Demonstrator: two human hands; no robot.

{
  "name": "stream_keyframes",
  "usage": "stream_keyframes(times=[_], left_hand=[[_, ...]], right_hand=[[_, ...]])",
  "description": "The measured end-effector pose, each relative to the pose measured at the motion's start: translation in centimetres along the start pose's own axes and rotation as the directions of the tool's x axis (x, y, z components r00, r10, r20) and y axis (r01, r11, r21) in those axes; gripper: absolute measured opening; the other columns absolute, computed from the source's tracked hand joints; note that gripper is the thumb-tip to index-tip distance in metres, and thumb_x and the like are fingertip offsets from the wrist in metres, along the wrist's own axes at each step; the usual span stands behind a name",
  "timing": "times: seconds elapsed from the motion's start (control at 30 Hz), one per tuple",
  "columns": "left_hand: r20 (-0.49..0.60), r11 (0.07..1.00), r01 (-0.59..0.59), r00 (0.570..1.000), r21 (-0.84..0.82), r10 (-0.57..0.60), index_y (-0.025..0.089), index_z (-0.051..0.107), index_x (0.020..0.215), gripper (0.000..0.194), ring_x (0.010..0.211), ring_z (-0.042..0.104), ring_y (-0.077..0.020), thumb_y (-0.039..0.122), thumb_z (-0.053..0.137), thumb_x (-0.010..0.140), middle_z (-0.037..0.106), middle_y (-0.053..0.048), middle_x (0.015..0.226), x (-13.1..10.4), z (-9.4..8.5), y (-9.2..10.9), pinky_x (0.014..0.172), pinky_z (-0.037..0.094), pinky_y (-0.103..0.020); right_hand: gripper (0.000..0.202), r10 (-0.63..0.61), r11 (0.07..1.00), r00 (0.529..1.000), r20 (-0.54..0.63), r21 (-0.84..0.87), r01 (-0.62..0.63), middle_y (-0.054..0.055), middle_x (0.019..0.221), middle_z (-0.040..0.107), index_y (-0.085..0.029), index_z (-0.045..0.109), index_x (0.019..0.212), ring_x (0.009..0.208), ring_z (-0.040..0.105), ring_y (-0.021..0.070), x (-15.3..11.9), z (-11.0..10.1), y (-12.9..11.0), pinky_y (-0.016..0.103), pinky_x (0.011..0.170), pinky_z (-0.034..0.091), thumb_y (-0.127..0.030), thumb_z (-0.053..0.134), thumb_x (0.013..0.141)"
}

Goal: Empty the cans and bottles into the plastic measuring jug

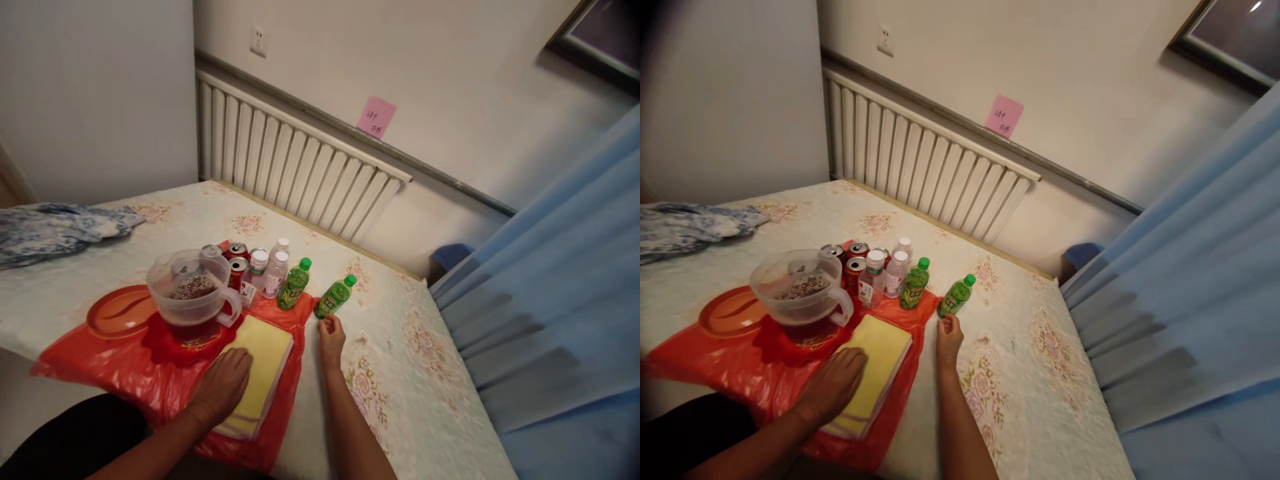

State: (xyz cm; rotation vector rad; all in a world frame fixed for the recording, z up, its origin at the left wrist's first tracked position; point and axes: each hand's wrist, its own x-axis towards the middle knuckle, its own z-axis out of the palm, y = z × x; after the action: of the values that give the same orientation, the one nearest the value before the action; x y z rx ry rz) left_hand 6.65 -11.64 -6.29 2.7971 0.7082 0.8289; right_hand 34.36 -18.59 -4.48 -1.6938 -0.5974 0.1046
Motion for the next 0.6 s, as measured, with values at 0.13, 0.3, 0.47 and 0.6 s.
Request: stream_keyframes(times=[0.13,0.3,0.47,0.6], left_hand=[[0.013,1.000,0.009,1.000,-0.012,-0.009,0.021,0.061,0.092,0.018,0.091,0.055,-0.0234,0.009,0.047,0.091,0.060,-0.006,0.091,-0.1,0.1,0.0,0.086,0.045,-0.037],[0.073,0.999,0.051,0.996,-0.002,-0.051,0.019,0.061,0.091,0.019,0.092,0.054,-0.0242,0.008,0.045,0.092,0.061,-0.007,0.092,0.0,-0.1,0.3,0.087,0.044,-0.039],[0.123,0.997,0.076,0.990,-0.011,-0.074,0.018,0.061,0.088,0.020,0.091,0.053,-0.0251,0.009,0.044,0.093,0.060,-0.007,0.091,0.0,0.1,0.4,0.087,0.043,-0.040],[0.092,0.995,0.084,0.993,-0.044,-0.080,0.019,0.061,0.088,0.021,0.092,0.053,-0.0250,0.009,0.043,0.093,0.059,-0.008,0.090,-0.1,0.2,0.3,0.089,0.042,-0.040]], right_hand=[[0.048,-0.049,0.998,0.995,0.088,0.044,0.045,0.008,0.096,0.073,-0.017,0.062,0.112,0.084,0.068,0.0197,1.7,3.8,-3.1,0.031,0.078,0.055,-0.039,0.068,0.070],[0.071,-0.101,0.992,0.991,0.089,-0.065,0.107,0.014,0.123,0.067,-0.015,0.057,0.126,0.102,0.066,0.0234,3.5,8.4,-6.3,0.031,0.084,0.053,-0.034,0.078,0.061],[0.051,-0.107,0.978,0.993,0.055,-0.174,0.115,0.010,0.102,0.073,-0.016,0.064,0.108,0.090,0.067,0.0243,3.6,10.3,-8.1,0.034,0.084,0.051,-0.034,0.077,0.062],[0.045,-0.124,0.974,0.991,0.039,-0.184,0.130,0.010,0.100,0.073,-0.015,0.066,0.104,0.087,0.066,0.0231,2.6,9.1,-9.2,0.032,0.080,0.051,-0.034,0.075,0.064]])
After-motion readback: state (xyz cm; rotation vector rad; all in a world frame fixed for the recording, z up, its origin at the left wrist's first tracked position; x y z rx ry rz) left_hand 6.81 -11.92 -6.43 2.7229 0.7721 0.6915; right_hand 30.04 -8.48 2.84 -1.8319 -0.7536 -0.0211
